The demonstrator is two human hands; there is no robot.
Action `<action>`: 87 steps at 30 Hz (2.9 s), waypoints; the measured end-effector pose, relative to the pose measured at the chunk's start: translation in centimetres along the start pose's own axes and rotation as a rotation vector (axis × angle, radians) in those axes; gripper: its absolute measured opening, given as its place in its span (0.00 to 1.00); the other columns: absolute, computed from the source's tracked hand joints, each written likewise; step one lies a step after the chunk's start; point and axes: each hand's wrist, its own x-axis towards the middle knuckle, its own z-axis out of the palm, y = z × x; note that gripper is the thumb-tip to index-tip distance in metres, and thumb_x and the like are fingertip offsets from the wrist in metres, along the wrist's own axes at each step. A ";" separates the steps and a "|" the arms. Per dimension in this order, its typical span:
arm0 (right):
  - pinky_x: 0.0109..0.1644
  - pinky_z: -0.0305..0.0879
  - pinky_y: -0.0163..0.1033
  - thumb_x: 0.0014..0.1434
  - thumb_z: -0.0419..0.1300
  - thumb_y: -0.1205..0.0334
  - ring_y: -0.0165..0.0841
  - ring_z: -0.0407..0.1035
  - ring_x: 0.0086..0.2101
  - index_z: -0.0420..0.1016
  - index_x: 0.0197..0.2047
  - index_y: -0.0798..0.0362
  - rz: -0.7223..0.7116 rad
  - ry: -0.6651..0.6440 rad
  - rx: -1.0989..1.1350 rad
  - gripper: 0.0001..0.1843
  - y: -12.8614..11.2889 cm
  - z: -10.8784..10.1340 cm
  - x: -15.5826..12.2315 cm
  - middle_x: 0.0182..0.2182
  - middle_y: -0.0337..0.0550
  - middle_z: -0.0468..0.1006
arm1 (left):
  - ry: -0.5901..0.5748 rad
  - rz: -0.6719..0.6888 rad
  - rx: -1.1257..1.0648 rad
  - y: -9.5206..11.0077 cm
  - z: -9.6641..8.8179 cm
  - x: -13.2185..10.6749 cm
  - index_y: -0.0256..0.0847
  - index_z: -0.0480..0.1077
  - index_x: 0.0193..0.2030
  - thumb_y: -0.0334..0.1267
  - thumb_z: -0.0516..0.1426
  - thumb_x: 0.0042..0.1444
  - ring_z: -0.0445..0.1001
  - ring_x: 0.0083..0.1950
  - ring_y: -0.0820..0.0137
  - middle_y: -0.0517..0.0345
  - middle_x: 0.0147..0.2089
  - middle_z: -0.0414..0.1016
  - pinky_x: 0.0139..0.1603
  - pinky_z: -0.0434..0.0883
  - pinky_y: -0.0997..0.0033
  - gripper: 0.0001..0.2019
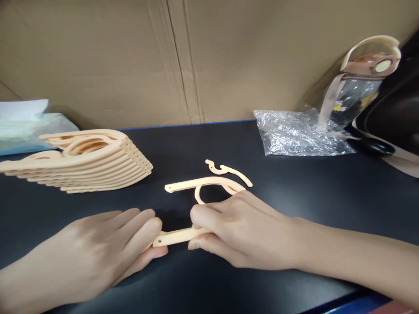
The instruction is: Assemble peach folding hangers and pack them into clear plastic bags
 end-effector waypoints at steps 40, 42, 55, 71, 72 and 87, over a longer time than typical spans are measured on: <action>0.39 0.65 0.38 0.78 0.52 0.54 0.32 0.70 0.33 0.75 0.36 0.54 -0.193 0.148 -0.261 0.20 0.9 -0.5 0.3 0.31 0.41 0.80 | 0.031 -0.103 -0.427 0.4 2.0 -1.4 0.47 0.54 0.35 0.35 0.42 0.78 0.57 0.21 0.72 0.70 0.26 0.59 0.23 0.52 0.64 0.15; 0.43 0.67 0.39 0.77 0.54 0.57 0.33 0.72 0.36 0.76 0.37 0.53 -0.202 0.196 -0.290 0.17 1.0 -0.9 0.4 0.33 0.42 0.80 | 0.029 -0.103 -0.430 0.4 2.0 -1.4 0.46 0.55 0.35 0.35 0.42 0.78 0.58 0.21 0.72 0.69 0.26 0.60 0.23 0.52 0.65 0.15; 0.54 0.69 0.48 0.74 0.57 0.62 0.40 0.76 0.49 0.83 0.48 0.53 -0.047 0.203 -0.308 0.12 2.5 -1.6 0.5 0.48 0.49 0.85 | 0.037 -0.086 -0.439 0.3 2.1 -1.4 0.46 0.55 0.35 0.35 0.43 0.78 0.57 0.23 0.71 0.69 0.27 0.59 0.24 0.54 0.64 0.15; 0.51 0.62 0.47 0.74 0.59 0.59 0.39 0.74 0.45 0.83 0.54 0.55 0.094 0.211 -0.292 0.14 3.6 -1.3 0.1 0.46 0.49 0.81 | -0.012 0.030 -0.634 -0.4 0.3 0.0 0.40 0.73 0.38 0.24 0.49 0.60 0.75 0.43 0.61 0.52 0.40 0.79 0.49 0.72 0.62 0.13; 0.50 0.62 0.47 0.74 0.59 0.59 0.39 0.73 0.44 0.83 0.54 0.54 0.105 0.211 -0.301 0.13 3.6 -1.3 0.1 0.46 0.49 0.81 | 0.006 0.028 -0.624 -0.5 0.4 0.1 0.39 0.74 0.41 0.23 0.49 0.60 0.76 0.48 0.61 0.52 0.44 0.80 0.55 0.71 0.62 0.13; 0.42 0.57 0.45 0.72 0.60 0.58 0.41 0.69 0.37 0.83 0.49 0.53 0.205 0.273 -0.558 0.11 4.3 -1.5 0.0 0.38 0.45 0.78 | 0.034 -0.154 -0.600 -0.5 2.3 -1.4 0.45 0.72 0.54 0.18 0.46 0.68 0.71 0.59 0.69 0.54 0.69 0.65 0.60 0.66 0.72 0.21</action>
